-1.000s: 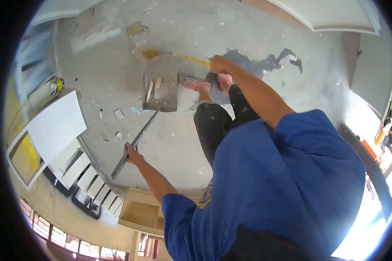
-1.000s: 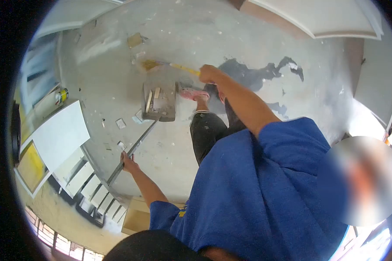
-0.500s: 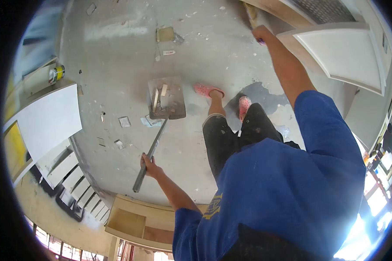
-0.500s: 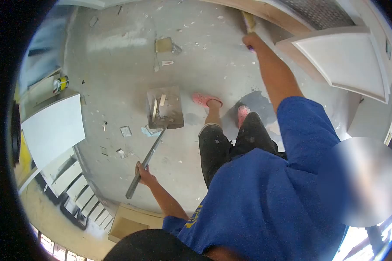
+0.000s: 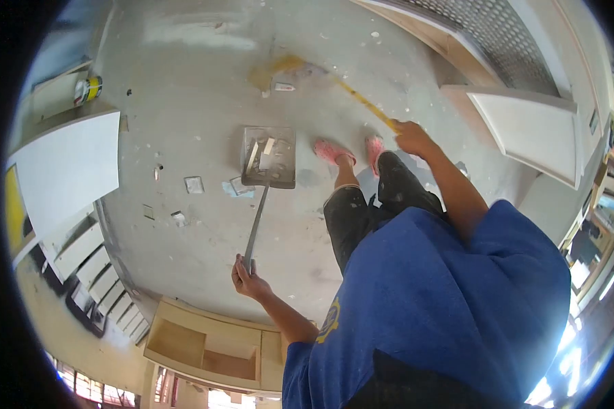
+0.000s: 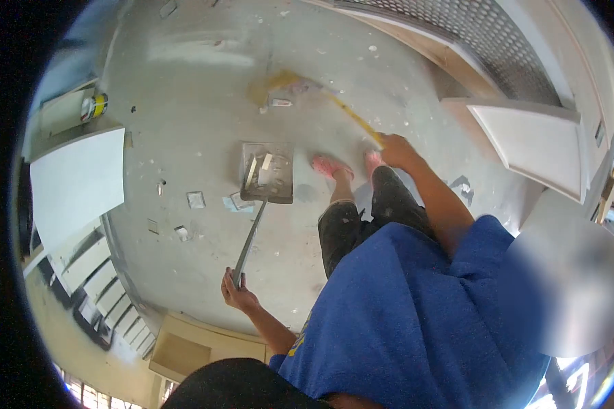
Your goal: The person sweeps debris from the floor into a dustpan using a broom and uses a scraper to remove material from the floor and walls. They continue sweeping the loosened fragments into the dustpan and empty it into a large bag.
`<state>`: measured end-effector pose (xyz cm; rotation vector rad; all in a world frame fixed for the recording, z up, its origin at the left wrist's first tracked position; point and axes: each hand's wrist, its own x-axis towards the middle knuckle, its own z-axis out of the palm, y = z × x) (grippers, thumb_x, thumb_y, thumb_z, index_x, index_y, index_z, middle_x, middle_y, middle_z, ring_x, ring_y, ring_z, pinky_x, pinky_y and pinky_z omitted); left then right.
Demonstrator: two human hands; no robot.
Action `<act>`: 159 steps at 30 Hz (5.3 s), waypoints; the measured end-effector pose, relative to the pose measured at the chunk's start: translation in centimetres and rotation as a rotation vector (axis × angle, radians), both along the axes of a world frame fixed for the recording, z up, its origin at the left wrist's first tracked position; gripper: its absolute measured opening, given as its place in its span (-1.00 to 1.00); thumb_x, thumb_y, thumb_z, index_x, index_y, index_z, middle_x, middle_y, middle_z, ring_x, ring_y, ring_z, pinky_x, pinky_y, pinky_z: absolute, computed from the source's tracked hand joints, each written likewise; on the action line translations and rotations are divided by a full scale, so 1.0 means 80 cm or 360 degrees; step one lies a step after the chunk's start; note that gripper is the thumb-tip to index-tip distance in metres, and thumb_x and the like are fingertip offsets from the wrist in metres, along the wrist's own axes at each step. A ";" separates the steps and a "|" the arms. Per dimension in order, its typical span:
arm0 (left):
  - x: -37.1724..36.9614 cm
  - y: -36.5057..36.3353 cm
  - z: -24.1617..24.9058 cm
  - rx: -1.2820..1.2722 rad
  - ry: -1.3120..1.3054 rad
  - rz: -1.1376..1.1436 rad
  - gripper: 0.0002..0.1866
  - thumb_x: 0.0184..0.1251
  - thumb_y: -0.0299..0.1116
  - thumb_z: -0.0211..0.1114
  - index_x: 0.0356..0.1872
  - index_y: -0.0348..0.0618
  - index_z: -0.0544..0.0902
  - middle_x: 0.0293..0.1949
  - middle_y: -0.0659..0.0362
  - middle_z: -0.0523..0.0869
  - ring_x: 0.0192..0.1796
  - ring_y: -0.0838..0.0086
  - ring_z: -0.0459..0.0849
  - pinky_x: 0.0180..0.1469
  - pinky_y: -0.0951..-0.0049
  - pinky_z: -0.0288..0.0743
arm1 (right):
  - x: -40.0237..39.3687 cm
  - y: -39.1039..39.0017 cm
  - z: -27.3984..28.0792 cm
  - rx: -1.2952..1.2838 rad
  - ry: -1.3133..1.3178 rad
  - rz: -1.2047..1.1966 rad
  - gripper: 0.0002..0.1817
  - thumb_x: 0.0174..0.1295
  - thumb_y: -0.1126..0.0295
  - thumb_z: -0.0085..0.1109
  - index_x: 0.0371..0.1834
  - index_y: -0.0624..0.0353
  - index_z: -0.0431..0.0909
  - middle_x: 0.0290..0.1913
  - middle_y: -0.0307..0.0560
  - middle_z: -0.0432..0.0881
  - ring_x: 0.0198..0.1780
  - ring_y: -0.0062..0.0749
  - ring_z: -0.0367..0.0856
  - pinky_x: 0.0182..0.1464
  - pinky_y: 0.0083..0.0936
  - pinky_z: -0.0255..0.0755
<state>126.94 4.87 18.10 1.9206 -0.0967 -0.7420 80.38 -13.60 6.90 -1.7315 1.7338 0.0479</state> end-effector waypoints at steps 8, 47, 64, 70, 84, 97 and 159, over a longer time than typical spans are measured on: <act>-0.017 -0.017 -0.017 0.0418 0.0140 0.0149 -0.68 0.12 -0.32 0.26 -0.16 -0.31 0.53 -0.29 0.14 0.60 -0.25 0.49 0.53 -0.28 0.47 0.46 | -0.053 -0.254 -0.143 0.0540 0.0320 -0.0644 -0.83 -0.10 0.41 0.01 -0.63 0.22 0.59 -0.45 0.14 0.60 -0.42 -0.07 0.62 -0.32 -0.23 0.48; 0.059 -0.167 -0.055 0.1233 0.0549 0.0860 -0.65 0.12 -0.43 0.13 -0.06 -0.41 0.53 -0.47 0.05 0.63 -0.57 0.43 0.59 -0.64 0.55 0.45 | 0.632 -0.973 -0.128 -0.0531 0.0351 0.1283 -0.66 0.10 0.36 -0.13 -0.11 0.32 0.44 -0.28 0.24 0.58 -0.30 0.04 0.59 -0.20 -0.17 0.45; 0.115 -0.236 -0.067 0.1382 0.0671 0.1141 -0.67 0.07 -0.35 0.16 -0.13 -0.26 0.59 -0.46 0.10 0.60 -0.54 0.40 0.57 -0.57 0.49 0.43 | 0.513 -0.914 0.045 0.0293 0.0517 0.0925 -0.61 0.09 0.25 -0.07 -0.05 0.22 0.43 -0.28 0.32 0.54 -0.21 0.14 0.53 -0.10 -0.11 0.38; 0.101 -0.233 -0.069 0.1254 0.0686 0.1204 -0.71 0.03 -0.33 0.19 -0.23 -0.27 0.62 -0.49 0.10 0.59 -0.54 0.40 0.57 -0.56 0.50 0.42 | 0.589 -0.981 -0.094 0.0621 0.0442 0.0653 -0.74 -0.06 0.44 -0.07 -0.61 0.50 0.47 -0.65 0.30 0.51 -0.64 0.04 0.54 -0.56 -0.14 0.44; 0.110 -0.241 -0.080 0.1450 0.0537 0.1178 -0.83 -0.02 -0.40 0.16 -0.67 -0.28 0.49 -0.73 0.15 0.46 -0.69 0.47 0.50 -0.75 0.59 0.31 | 0.543 -0.950 -0.032 0.0193 0.0745 0.1159 -0.54 0.15 0.34 -0.23 0.12 0.30 0.25 -0.25 0.30 0.55 -0.22 0.09 0.56 -0.11 -0.11 0.41; 0.032 -0.175 -0.106 0.2013 0.0284 0.0606 -0.64 0.09 -0.24 0.14 -0.70 -0.37 0.51 -0.67 0.12 0.56 -0.65 0.43 0.59 -0.74 0.50 0.45 | 0.358 -0.767 0.015 0.0468 0.0173 0.1189 -0.58 -0.02 0.40 -0.12 -0.07 0.34 0.45 -0.34 0.33 0.56 -0.27 0.14 0.57 -0.15 -0.17 0.45; 0.038 -0.160 -0.080 0.0747 -0.0765 -0.0125 -0.76 0.09 -0.31 0.24 -0.31 -0.29 0.62 -0.38 0.05 0.68 -0.30 0.41 0.67 -0.21 0.46 0.50 | 0.365 -0.267 -0.072 0.0306 0.0453 0.1652 -0.65 -0.04 0.44 -0.06 -0.12 0.25 0.48 -0.18 0.15 0.58 -0.17 -0.04 0.58 -0.08 -0.25 0.43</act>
